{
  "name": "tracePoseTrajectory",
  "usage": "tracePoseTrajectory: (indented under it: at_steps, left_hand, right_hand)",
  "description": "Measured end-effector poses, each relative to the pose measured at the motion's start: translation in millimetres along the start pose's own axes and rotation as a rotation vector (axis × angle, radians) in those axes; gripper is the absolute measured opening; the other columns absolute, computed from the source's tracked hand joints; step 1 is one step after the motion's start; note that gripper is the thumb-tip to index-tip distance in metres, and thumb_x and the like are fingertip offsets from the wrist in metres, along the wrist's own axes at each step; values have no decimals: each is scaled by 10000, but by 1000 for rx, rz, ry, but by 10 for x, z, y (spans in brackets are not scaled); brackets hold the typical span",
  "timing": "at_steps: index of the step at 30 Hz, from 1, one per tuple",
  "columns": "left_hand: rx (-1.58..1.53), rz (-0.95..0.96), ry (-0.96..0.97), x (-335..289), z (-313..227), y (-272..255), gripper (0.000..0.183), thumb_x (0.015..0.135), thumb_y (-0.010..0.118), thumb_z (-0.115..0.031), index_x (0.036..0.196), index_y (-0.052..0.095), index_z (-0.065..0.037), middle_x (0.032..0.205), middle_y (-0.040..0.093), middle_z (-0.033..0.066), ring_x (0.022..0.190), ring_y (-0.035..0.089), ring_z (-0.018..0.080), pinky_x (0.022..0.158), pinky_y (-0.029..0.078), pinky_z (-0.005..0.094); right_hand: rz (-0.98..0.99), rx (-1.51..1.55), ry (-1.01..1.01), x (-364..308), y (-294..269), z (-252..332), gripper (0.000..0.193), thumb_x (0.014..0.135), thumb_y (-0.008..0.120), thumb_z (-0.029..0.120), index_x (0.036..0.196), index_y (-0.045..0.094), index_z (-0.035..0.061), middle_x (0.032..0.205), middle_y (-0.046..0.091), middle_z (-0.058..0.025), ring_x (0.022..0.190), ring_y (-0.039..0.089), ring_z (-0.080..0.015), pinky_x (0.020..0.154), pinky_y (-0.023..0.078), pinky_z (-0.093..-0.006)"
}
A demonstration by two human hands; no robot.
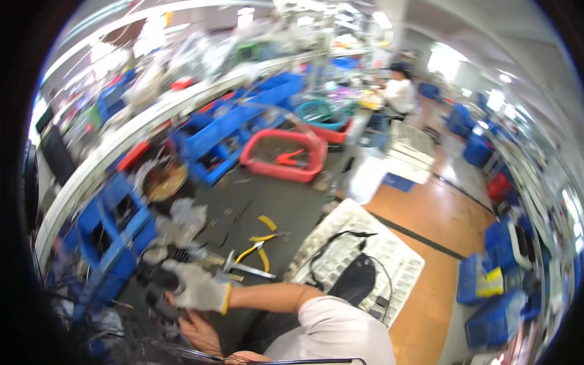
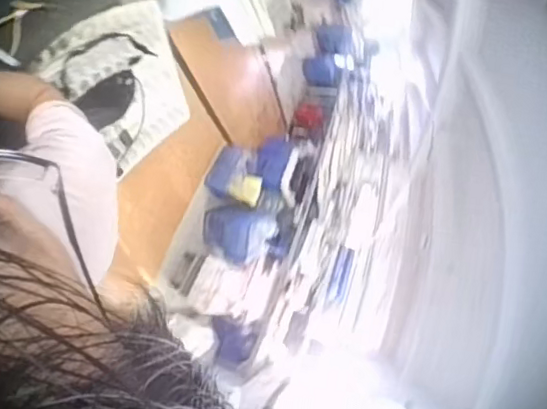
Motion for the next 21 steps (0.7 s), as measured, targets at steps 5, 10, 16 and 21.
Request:
tracePoseTrajectory:
  at_steps: [5,10,16,21]
  left_hand:
    - [244,311,190,17,-2,184,439,965,625,-366,1171,634,22,919,704,215,711,689,308,553,484,388]
    - [-118,410,529,156,-395,207,364,992,588,-331,1094,637,15,821,640,120,644,605,209,518,434,329]
    - [-465,431,835,117,-1014,109,316,1019,552,-295,1017,641,8,722,576,25,578,521,109,483,383,271]
    - [-515,560,-441,172,-836,331,277,1038,519,-271,873,626,-76,710,520,-30,550,427,61,474,303,223]
  right_hand:
    - [-52,20,-78,-83,-320,218,470,769,745,168,1172,564,7,884,661,-188,853,659,-370,762,516,-414]
    - [27,211,26,-135,-370,393,434,759,732,102,1143,557,0,808,647,-141,810,671,-284,743,525,-360]
    - [26,85,-70,-150,-467,256,506,781,729,119,1232,534,-1,968,639,-149,894,635,-276,791,509,-352]
    - [-51,11,-123,-181,-585,260,523,776,746,184,1218,543,-9,1006,672,-218,932,656,-381,822,516,-394]
Point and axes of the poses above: each hand's wrist, its own x-axis towards the middle knuckle, its own y-axis out of the palm, z = x × y, the point moved 8 cm from there along x, towards the middle knuckle
